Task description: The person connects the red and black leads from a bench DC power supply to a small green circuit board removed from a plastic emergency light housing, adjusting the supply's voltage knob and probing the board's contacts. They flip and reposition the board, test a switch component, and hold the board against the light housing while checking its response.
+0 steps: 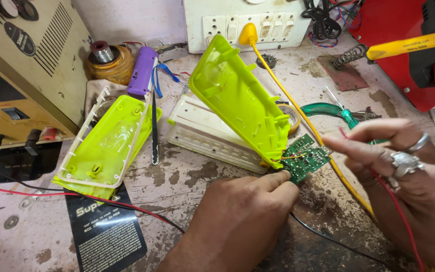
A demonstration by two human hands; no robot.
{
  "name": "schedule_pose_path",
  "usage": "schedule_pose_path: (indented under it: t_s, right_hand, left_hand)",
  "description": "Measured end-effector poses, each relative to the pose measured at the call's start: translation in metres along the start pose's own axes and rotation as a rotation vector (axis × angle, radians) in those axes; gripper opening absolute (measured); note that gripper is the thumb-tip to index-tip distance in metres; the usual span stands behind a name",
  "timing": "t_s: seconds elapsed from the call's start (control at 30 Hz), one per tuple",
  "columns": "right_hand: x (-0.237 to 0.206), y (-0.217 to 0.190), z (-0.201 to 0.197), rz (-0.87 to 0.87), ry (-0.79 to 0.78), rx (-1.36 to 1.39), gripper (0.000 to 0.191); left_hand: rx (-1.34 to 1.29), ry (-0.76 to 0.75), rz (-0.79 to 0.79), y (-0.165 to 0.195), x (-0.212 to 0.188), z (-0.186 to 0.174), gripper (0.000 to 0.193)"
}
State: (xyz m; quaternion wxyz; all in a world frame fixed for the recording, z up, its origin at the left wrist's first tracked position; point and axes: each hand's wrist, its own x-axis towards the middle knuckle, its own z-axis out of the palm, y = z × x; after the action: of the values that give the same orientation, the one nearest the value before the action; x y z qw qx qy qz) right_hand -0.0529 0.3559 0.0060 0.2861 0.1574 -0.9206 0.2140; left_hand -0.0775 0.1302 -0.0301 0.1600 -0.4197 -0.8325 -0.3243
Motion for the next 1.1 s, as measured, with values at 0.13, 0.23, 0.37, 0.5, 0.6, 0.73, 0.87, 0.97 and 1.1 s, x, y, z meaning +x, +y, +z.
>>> schedule_pose_path:
  t_s: [0.13, 0.23, 0.37, 0.5, 0.6, 0.73, 0.87, 0.97, 1.1]
  right_hand:
    - [-0.001, -0.005, 0.008, 0.003, -0.010, 0.087, 0.025]
    - [0.003, -0.001, 0.007, -0.035, -0.078, 0.140, 0.023]
    - [0.001, 0.001, 0.008, 0.029, -0.082, 0.045, 0.024]
    - [0.001, -0.002, 0.012, 0.055, -0.069, -0.008, 0.027]
    - [0.001, -0.004, 0.015, -0.006, -0.019, -0.001, 0.024]
    - [0.003, -0.005, 0.013, -0.050, -0.034, -0.020, 0.022]
    - [0.005, -0.004, 0.011, -0.053, -0.033, -0.013, 0.023]
    - [0.006, -0.001, 0.012, 0.011, -0.061, 0.024, 0.022]
    - [0.003, -0.001, 0.011, 0.131, -0.112, 0.004, 0.024]
  left_hand:
    - [-0.017, -0.003, -0.005, 0.000, -0.001, -0.001, 0.006]
    - [-0.015, 0.006, -0.002, 0.000, 0.000, 0.000, 0.006]
    - [-0.012, 0.012, 0.006, 0.000, -0.001, 0.001, 0.005]
    - [-0.038, 0.014, 0.014, -0.001, -0.001, 0.000, 0.005]
    - [-0.051, -0.007, 0.012, -0.001, -0.001, -0.001, 0.005]
    - [-0.064, -0.035, -0.019, -0.001, 0.000, -0.005, 0.005]
    - [-0.040, -0.055, -0.067, -0.001, 0.000, -0.008, 0.009]
    - [-0.056, -0.058, -0.097, -0.003, 0.000, -0.011, 0.010]
    - [-0.030, -0.140, -0.193, -0.007, 0.002, -0.015, 0.007]
